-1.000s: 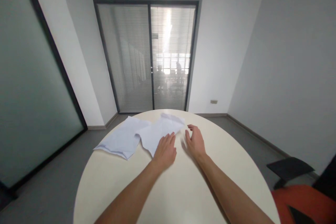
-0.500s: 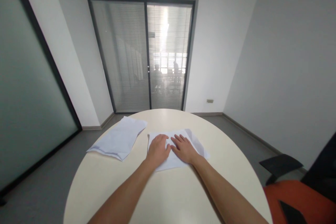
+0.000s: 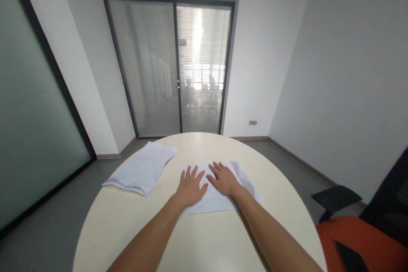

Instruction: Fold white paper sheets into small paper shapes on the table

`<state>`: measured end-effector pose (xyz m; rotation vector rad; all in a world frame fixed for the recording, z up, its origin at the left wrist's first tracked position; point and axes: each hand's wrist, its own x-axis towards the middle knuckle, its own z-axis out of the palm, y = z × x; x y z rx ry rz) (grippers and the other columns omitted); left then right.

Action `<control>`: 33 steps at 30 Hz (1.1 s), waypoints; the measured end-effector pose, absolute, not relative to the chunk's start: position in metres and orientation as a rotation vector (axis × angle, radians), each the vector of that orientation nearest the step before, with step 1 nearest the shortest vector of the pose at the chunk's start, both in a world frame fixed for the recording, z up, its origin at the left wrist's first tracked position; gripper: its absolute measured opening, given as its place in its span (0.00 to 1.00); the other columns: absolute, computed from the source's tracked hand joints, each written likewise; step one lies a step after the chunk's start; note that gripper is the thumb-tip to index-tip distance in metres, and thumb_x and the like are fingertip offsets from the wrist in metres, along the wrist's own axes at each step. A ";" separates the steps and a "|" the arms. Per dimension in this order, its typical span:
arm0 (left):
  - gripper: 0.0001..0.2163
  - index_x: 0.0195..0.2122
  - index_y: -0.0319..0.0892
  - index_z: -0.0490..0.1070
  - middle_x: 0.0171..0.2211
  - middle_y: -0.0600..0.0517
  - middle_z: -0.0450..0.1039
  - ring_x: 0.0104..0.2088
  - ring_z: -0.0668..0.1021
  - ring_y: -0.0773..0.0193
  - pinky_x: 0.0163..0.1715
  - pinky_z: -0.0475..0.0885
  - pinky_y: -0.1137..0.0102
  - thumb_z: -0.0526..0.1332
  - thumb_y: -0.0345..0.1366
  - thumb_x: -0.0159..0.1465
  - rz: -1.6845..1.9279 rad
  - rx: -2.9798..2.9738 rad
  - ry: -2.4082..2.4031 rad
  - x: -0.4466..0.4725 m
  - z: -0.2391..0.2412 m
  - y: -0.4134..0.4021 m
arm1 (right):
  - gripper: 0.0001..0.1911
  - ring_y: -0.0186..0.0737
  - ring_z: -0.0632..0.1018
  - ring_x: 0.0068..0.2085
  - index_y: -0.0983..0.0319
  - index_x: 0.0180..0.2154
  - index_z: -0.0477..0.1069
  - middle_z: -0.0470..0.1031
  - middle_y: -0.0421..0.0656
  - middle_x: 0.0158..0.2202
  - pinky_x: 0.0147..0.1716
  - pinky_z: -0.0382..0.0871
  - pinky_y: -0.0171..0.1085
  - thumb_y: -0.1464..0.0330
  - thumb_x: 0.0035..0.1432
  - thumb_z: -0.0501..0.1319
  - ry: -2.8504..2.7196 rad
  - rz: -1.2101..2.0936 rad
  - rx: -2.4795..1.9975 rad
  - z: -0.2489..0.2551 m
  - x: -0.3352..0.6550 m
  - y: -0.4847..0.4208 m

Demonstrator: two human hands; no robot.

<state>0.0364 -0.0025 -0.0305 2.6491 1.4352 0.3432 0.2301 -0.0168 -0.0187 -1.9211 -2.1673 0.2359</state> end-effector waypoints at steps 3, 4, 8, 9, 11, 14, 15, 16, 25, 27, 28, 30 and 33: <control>0.28 0.69 0.51 0.57 0.72 0.46 0.48 0.71 0.50 0.40 0.67 0.46 0.43 0.49 0.52 0.69 0.323 2.643 1.435 0.036 -0.029 -0.002 | 0.38 0.58 0.50 0.71 0.62 0.70 0.54 0.48 0.51 0.72 0.67 0.44 0.54 0.47 0.68 0.45 -2.006 0.175 -2.115 -0.018 0.241 -0.014; 0.28 0.69 0.51 0.57 0.72 0.46 0.48 0.71 0.49 0.40 0.67 0.46 0.43 0.49 0.52 0.69 0.317 2.640 1.436 0.036 -0.028 -0.002 | 0.38 0.59 0.50 0.71 0.61 0.70 0.53 0.48 0.51 0.72 0.66 0.43 0.56 0.47 0.68 0.45 -1.933 0.157 -2.183 -0.018 0.245 -0.014; 0.28 0.69 0.51 0.57 0.72 0.46 0.47 0.71 0.49 0.41 0.67 0.46 0.43 0.49 0.52 0.69 0.307 2.627 1.440 0.035 -0.027 -0.003 | 0.38 0.62 0.51 0.71 0.63 0.69 0.54 0.50 0.54 0.72 0.65 0.44 0.60 0.47 0.67 0.45 -1.738 0.098 -2.325 -0.022 0.264 -0.013; 0.28 0.69 0.51 0.57 0.72 0.47 0.48 0.71 0.49 0.41 0.67 0.46 0.43 0.49 0.52 0.69 0.309 2.629 1.437 0.035 -0.026 -0.003 | 0.38 0.61 0.52 0.71 0.65 0.69 0.55 0.51 0.56 0.71 0.65 0.46 0.58 0.48 0.68 0.45 -1.717 0.077 -2.334 -0.023 0.269 -0.013; 0.28 0.69 0.50 0.57 0.72 0.47 0.48 0.71 0.50 0.41 0.67 0.46 0.43 0.49 0.52 0.69 0.316 2.633 1.434 0.035 -0.026 -0.003 | 0.37 0.60 0.56 0.69 0.67 0.68 0.56 0.53 0.59 0.70 0.64 0.50 0.56 0.50 0.68 0.46 -1.673 0.028 -2.352 -0.024 0.278 -0.012; 0.28 0.68 0.50 0.58 0.72 0.46 0.48 0.71 0.50 0.40 0.67 0.47 0.44 0.49 0.52 0.69 0.328 2.632 1.445 0.034 -0.027 -0.002 | 0.36 0.61 0.60 0.67 0.68 0.68 0.57 0.56 0.60 0.68 0.63 0.53 0.55 0.53 0.67 0.49 -1.601 -0.050 -2.370 -0.022 0.285 -0.013; 0.28 0.68 0.50 0.58 0.72 0.46 0.48 0.71 0.50 0.40 0.67 0.47 0.44 0.49 0.52 0.69 0.332 2.630 1.453 0.034 -0.028 -0.002 | 0.35 0.62 0.59 0.68 0.68 0.67 0.57 0.56 0.60 0.69 0.63 0.52 0.56 0.54 0.67 0.51 -1.581 -0.097 -2.369 -0.020 0.285 -0.013; 0.28 0.68 0.50 0.58 0.72 0.46 0.49 0.71 0.50 0.40 0.67 0.47 0.44 0.49 0.52 0.69 0.336 2.628 1.462 0.034 -0.028 -0.002 | 0.34 0.63 0.57 0.68 0.68 0.67 0.58 0.55 0.59 0.69 0.64 0.50 0.58 0.56 0.66 0.52 -1.574 -0.151 -2.354 -0.018 0.283 -0.014; 0.26 0.68 0.52 0.58 0.71 0.46 0.51 0.70 0.54 0.41 0.66 0.50 0.45 0.51 0.49 0.69 0.373 2.634 1.531 0.032 -0.029 0.003 | 0.31 0.52 0.56 0.70 0.59 0.68 0.58 0.54 0.49 0.71 0.66 0.50 0.54 0.53 0.71 0.41 -2.190 0.236 -1.755 -0.014 0.201 -0.027; 0.26 0.68 0.51 0.59 0.71 0.45 0.52 0.70 0.54 0.39 0.66 0.51 0.44 0.50 0.49 0.69 0.367 2.612 1.580 0.029 -0.029 0.006 | 0.32 0.53 0.54 0.71 0.59 0.69 0.54 0.52 0.49 0.71 0.67 0.48 0.54 0.53 0.72 0.40 -2.221 0.281 -1.760 -0.016 0.197 -0.027; 0.26 0.67 0.51 0.60 0.71 0.45 0.52 0.70 0.55 0.39 0.66 0.51 0.44 0.49 0.49 0.69 0.365 2.601 1.605 0.028 -0.029 0.008 | 0.32 0.53 0.53 0.71 0.59 0.69 0.55 0.51 0.49 0.72 0.67 0.47 0.54 0.52 0.71 0.41 -2.223 0.274 -1.782 -0.016 0.201 -0.026; 0.26 0.67 0.51 0.60 0.71 0.46 0.53 0.70 0.55 0.40 0.66 0.51 0.45 0.49 0.49 0.70 0.363 2.588 1.637 0.026 -0.029 0.011 | 0.32 0.54 0.53 0.71 0.58 0.68 0.57 0.51 0.49 0.72 0.67 0.46 0.53 0.51 0.71 0.42 -2.195 0.243 -1.860 -0.017 0.217 -0.023; 0.26 0.67 0.51 0.60 0.70 0.47 0.54 0.69 0.56 0.41 0.65 0.53 0.46 0.48 0.49 0.70 0.370 2.589 1.658 0.025 -0.027 0.010 | 0.34 0.56 0.53 0.71 0.62 0.68 0.57 0.52 0.52 0.71 0.66 0.47 0.53 0.51 0.69 0.47 -2.050 0.141 -2.070 -0.017 0.248 -0.018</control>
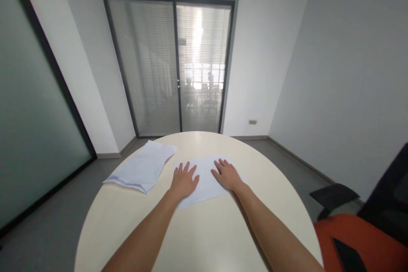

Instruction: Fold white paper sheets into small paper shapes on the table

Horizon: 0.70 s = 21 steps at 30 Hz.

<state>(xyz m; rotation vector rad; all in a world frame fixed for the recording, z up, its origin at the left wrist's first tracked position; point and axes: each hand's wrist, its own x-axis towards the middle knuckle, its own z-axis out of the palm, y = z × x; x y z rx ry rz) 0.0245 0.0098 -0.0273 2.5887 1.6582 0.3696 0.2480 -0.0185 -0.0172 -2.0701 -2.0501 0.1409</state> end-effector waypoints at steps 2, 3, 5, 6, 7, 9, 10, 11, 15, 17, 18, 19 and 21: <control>0.26 0.67 0.52 0.61 0.70 0.47 0.55 0.69 0.58 0.41 0.64 0.55 0.46 0.48 0.49 0.69 0.379 2.605 1.670 0.024 -0.025 0.007 | 0.33 0.56 0.55 0.70 0.62 0.68 0.58 0.53 0.53 0.71 0.65 0.48 0.55 0.51 0.69 0.47 -1.940 0.077 -2.186 -0.017 0.263 -0.017; 0.25 0.66 0.52 0.62 0.69 0.47 0.57 0.68 0.59 0.41 0.63 0.56 0.47 0.48 0.49 0.69 0.385 2.619 1.675 0.024 -0.024 0.005 | 0.32 0.57 0.55 0.70 0.60 0.67 0.59 0.54 0.52 0.71 0.65 0.46 0.58 0.51 0.69 0.47 -1.896 0.046 -2.227 -0.016 0.267 -0.017; 0.25 0.65 0.52 0.64 0.67 0.46 0.60 0.66 0.62 0.40 0.61 0.59 0.47 0.48 0.49 0.69 0.407 2.645 1.695 0.025 -0.021 0.001 | 0.30 0.61 0.54 0.70 0.60 0.64 0.64 0.56 0.52 0.70 0.65 0.42 0.62 0.53 0.68 0.49 -1.843 -0.079 -2.254 -0.012 0.266 -0.019; 0.24 0.64 0.52 0.65 0.66 0.45 0.62 0.64 0.64 0.40 0.60 0.61 0.47 0.48 0.49 0.69 0.426 2.654 1.711 0.025 -0.019 -0.001 | 0.28 0.61 0.54 0.70 0.62 0.62 0.67 0.57 0.53 0.69 0.65 0.42 0.61 0.55 0.68 0.51 -1.849 -0.141 -2.220 -0.009 0.262 -0.020; 0.24 0.64 0.52 0.66 0.65 0.44 0.64 0.62 0.66 0.40 0.58 0.62 0.47 0.48 0.49 0.69 0.449 2.659 1.730 0.026 -0.018 -0.003 | 0.26 0.58 0.55 0.69 0.62 0.62 0.67 0.57 0.53 0.69 0.66 0.44 0.57 0.58 0.68 0.51 -1.874 -0.186 -2.151 -0.005 0.256 -0.021; 0.23 0.62 0.50 0.68 0.62 0.42 0.67 0.59 0.69 0.42 0.55 0.64 0.49 0.49 0.49 0.69 0.503 2.657 1.767 0.027 -0.016 -0.006 | 0.25 0.52 0.60 0.67 0.62 0.61 0.68 0.60 0.51 0.68 0.65 0.52 0.48 0.59 0.69 0.49 -1.934 -0.169 -1.997 -0.001 0.240 -0.024; 0.23 0.61 0.49 0.69 0.60 0.41 0.69 0.58 0.70 0.43 0.55 0.64 0.49 0.49 0.48 0.69 0.528 2.656 1.778 0.027 -0.015 -0.007 | 0.26 0.51 0.62 0.66 0.62 0.61 0.69 0.62 0.51 0.67 0.64 0.54 0.46 0.57 0.70 0.48 -1.966 -0.126 -1.941 0.000 0.233 -0.026; 0.23 0.60 0.46 0.70 0.57 0.39 0.70 0.57 0.71 0.43 0.56 0.64 0.50 0.49 0.47 0.69 0.547 2.656 1.782 0.028 -0.014 -0.007 | 0.28 0.50 0.63 0.66 0.61 0.61 0.69 0.63 0.50 0.67 0.64 0.55 0.46 0.54 0.70 0.47 -1.992 -0.076 -1.907 0.000 0.226 -0.027; 0.21 0.53 0.36 0.73 0.58 0.36 0.69 0.64 0.64 0.44 0.63 0.57 0.52 0.53 0.44 0.67 0.574 2.699 1.735 0.031 -0.014 -0.007 | 0.34 0.57 0.56 0.70 0.61 0.68 0.59 0.55 0.52 0.70 0.66 0.49 0.55 0.49 0.68 0.48 -2.157 0.165 -1.898 -0.010 0.221 -0.028; 0.20 0.53 0.35 0.72 0.62 0.36 0.65 0.66 0.62 0.46 0.63 0.57 0.55 0.54 0.43 0.66 0.553 2.720 1.675 0.031 -0.012 -0.006 | 0.36 0.56 0.51 0.71 0.59 0.69 0.54 0.49 0.49 0.72 0.67 0.44 0.57 0.48 0.68 0.46 -2.233 0.251 -1.858 -0.015 0.229 -0.024; 0.20 0.53 0.34 0.71 0.61 0.36 0.66 0.64 0.64 0.47 0.62 0.60 0.56 0.54 0.43 0.66 0.537 2.720 1.650 0.032 -0.011 -0.006 | 0.36 0.55 0.50 0.72 0.58 0.70 0.53 0.47 0.49 0.73 0.67 0.43 0.57 0.47 0.68 0.46 -2.264 0.276 -1.836 -0.016 0.233 -0.022; 0.20 0.53 0.35 0.71 0.59 0.36 0.68 0.61 0.68 0.47 0.59 0.63 0.57 0.55 0.43 0.66 0.520 2.715 1.638 0.032 -0.009 -0.006 | 0.37 0.55 0.49 0.72 0.58 0.70 0.52 0.46 0.48 0.73 0.68 0.42 0.56 0.47 0.68 0.45 -2.293 0.294 -1.822 -0.016 0.238 -0.020; 0.18 0.50 0.36 0.72 0.52 0.37 0.73 0.54 0.73 0.48 0.53 0.68 0.57 0.54 0.42 0.66 0.500 2.702 1.657 0.032 -0.005 -0.006 | 0.36 0.53 0.48 0.72 0.57 0.71 0.50 0.45 0.46 0.73 0.68 0.40 0.56 0.47 0.69 0.44 -2.339 0.313 -1.806 -0.015 0.245 -0.017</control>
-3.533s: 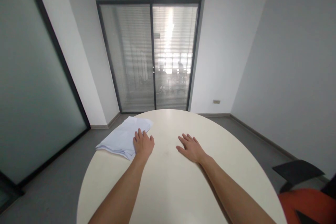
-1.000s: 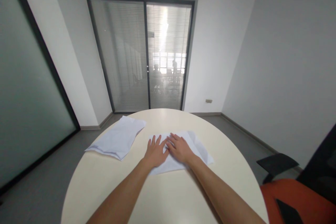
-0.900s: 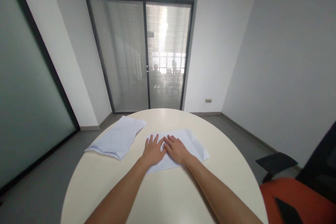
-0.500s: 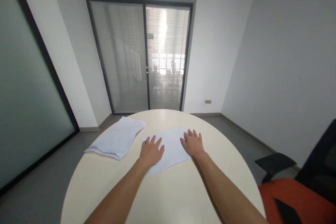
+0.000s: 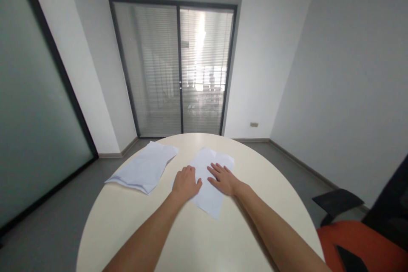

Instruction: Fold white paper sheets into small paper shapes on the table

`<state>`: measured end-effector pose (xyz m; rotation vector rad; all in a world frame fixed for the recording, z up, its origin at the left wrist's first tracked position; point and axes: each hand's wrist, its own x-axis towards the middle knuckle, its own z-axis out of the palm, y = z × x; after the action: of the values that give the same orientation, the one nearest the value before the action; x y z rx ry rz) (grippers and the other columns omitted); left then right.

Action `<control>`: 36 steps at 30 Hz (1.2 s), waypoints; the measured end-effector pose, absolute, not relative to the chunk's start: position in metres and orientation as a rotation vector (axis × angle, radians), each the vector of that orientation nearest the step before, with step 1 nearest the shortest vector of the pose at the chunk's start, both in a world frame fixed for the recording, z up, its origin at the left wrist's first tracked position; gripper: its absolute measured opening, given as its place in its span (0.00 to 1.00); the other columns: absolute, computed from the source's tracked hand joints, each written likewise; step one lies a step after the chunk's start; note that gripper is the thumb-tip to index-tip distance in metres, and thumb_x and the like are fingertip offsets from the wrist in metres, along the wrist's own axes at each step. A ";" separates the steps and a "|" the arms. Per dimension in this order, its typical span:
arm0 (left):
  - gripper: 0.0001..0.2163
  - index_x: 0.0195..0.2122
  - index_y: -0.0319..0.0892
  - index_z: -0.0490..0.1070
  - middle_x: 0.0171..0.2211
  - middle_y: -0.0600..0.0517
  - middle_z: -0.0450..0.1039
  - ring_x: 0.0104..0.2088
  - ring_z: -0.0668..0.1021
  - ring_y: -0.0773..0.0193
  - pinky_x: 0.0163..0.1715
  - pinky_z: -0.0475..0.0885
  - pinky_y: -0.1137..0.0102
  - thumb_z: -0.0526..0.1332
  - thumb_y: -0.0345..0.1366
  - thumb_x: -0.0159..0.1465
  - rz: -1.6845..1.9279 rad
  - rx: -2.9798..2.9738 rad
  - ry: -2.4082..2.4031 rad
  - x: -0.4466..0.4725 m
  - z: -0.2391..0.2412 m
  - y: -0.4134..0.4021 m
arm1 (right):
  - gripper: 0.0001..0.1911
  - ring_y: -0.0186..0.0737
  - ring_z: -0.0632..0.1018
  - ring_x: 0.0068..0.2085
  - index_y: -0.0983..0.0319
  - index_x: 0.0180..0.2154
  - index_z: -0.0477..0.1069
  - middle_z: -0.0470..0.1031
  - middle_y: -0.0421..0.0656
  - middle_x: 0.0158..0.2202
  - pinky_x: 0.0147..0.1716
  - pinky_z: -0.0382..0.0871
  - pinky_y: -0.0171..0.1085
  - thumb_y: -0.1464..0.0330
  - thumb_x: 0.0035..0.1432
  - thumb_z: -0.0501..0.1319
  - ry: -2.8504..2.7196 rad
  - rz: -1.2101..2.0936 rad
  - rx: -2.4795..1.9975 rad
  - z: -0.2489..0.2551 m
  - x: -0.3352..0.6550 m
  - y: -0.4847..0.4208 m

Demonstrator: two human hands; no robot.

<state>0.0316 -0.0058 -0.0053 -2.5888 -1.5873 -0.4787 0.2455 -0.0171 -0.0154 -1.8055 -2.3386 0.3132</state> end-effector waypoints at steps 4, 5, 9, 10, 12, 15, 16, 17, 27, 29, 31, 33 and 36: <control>0.15 0.47 0.38 0.73 0.47 0.39 0.74 0.51 0.74 0.47 0.50 0.69 0.55 0.54 0.41 0.67 -0.485 -2.549 -1.572 0.030 -0.003 -0.005 | 0.35 0.52 0.51 0.72 0.56 0.69 0.54 0.49 0.47 0.72 0.68 0.42 0.56 0.49 0.67 0.49 -2.398 0.326 -1.671 -0.012 0.255 -0.018; 0.15 0.49 0.38 0.73 0.49 0.39 0.74 0.53 0.73 0.47 0.52 0.68 0.55 0.54 0.40 0.67 -0.501 -2.570 -1.532 0.029 -0.005 -0.004 | 0.35 0.53 0.52 0.71 0.56 0.69 0.56 0.51 0.47 0.72 0.68 0.42 0.56 0.49 0.66 0.50 -2.403 0.329 -1.626 -0.011 0.257 -0.020; 0.20 0.61 0.40 0.66 0.63 0.40 0.65 0.64 0.66 0.49 0.62 0.61 0.55 0.52 0.38 0.69 -0.516 -2.718 -1.349 0.026 -0.016 0.001 | 0.32 0.53 0.59 0.69 0.57 0.66 0.63 0.59 0.48 0.69 0.67 0.48 0.55 0.51 0.65 0.54 -2.351 0.278 -1.562 -0.014 0.265 -0.024; 0.21 0.63 0.40 0.65 0.65 0.40 0.64 0.64 0.66 0.49 0.63 0.60 0.55 0.51 0.38 0.70 -0.502 -2.734 -1.352 0.025 -0.019 0.002 | 0.31 0.53 0.60 0.68 0.58 0.65 0.64 0.61 0.49 0.68 0.67 0.49 0.54 0.52 0.66 0.53 -2.305 0.229 -1.606 -0.016 0.266 -0.024; 0.22 0.63 0.40 0.65 0.65 0.40 0.63 0.65 0.66 0.49 0.64 0.60 0.54 0.50 0.38 0.70 -0.482 -2.751 -1.368 0.025 -0.021 0.003 | 0.30 0.56 0.60 0.68 0.61 0.65 0.64 0.61 0.52 0.67 0.66 0.50 0.55 0.54 0.67 0.53 -2.162 0.093 -1.789 -0.018 0.270 -0.023; 0.22 0.63 0.40 0.66 0.64 0.40 0.65 0.64 0.67 0.50 0.64 0.59 0.54 0.52 0.39 0.70 -0.492 -2.775 -1.349 0.025 -0.020 0.002 | 0.32 0.64 0.58 0.68 0.63 0.65 0.63 0.58 0.57 0.68 0.64 0.49 0.61 0.53 0.67 0.52 -1.926 -0.039 -2.105 -0.021 0.276 -0.022; 0.22 0.62 0.40 0.66 0.64 0.40 0.65 0.64 0.67 0.50 0.65 0.59 0.54 0.52 0.39 0.70 -0.494 -2.782 -1.343 0.025 -0.019 0.001 | 0.33 0.66 0.58 0.68 0.63 0.65 0.63 0.58 0.57 0.68 0.63 0.49 0.63 0.52 0.66 0.52 -1.870 -0.043 -2.169 -0.021 0.277 -0.022; 0.22 0.63 0.40 0.66 0.64 0.40 0.64 0.64 0.66 0.50 0.65 0.59 0.54 0.52 0.39 0.70 -0.491 -2.790 -1.340 0.024 -0.019 0.000 | 0.33 0.67 0.58 0.67 0.63 0.65 0.63 0.59 0.57 0.68 0.63 0.49 0.64 0.51 0.66 0.52 -1.828 -0.034 -2.204 -0.021 0.279 -0.023; 0.18 0.58 0.43 0.71 0.60 0.43 0.69 0.60 0.70 0.51 0.61 0.62 0.55 0.57 0.37 0.68 -0.605 -2.782 -1.295 0.024 -0.013 0.001 | 0.28 0.47 0.79 0.44 0.64 0.61 0.65 0.80 0.50 0.44 0.44 0.69 0.40 0.66 0.59 0.59 -1.472 0.102 -2.042 -0.016 0.296 -0.019; 0.15 0.54 0.44 0.73 0.56 0.45 0.73 0.55 0.74 0.53 0.56 0.66 0.58 0.57 0.34 0.67 -0.664 -2.743 -1.292 0.025 -0.010 0.001 | 0.22 0.45 0.79 0.39 0.64 0.55 0.70 0.80 0.47 0.39 0.40 0.69 0.38 0.66 0.59 0.58 -1.435 0.164 -1.982 -0.017 0.301 -0.018; 0.14 0.52 0.45 0.74 0.51 0.46 0.76 0.51 0.75 0.55 0.52 0.68 0.59 0.57 0.32 0.67 -0.723 -2.700 -1.310 0.027 -0.007 0.001 | 0.15 0.44 0.79 0.38 0.63 0.45 0.75 0.80 0.47 0.38 0.39 0.69 0.38 0.65 0.59 0.58 -1.405 0.182 -1.916 -0.021 0.306 -0.015; 0.13 0.51 0.44 0.75 0.47 0.47 0.77 0.48 0.76 0.55 0.49 0.68 0.60 0.56 0.32 0.68 -0.799 -2.660 -1.338 0.029 -0.006 0.001 | 0.13 0.44 0.79 0.38 0.62 0.40 0.75 0.80 0.48 0.37 0.38 0.69 0.38 0.63 0.59 0.57 -1.315 0.177 -1.858 -0.025 0.309 -0.012; 0.13 0.48 0.43 0.75 0.44 0.47 0.79 0.45 0.78 0.56 0.47 0.68 0.61 0.53 0.32 0.69 -0.927 -2.628 -1.375 0.031 -0.006 -0.001 | 0.15 0.42 0.78 0.32 0.61 0.41 0.71 0.78 0.46 0.34 0.31 0.70 0.38 0.59 0.61 0.54 -1.138 0.257 -1.681 -0.028 0.313 -0.008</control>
<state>0.0309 -0.0010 -0.0060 -2.6282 -1.3753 -0.9266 0.3126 -0.0084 -0.0281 -1.6808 -1.1375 0.2572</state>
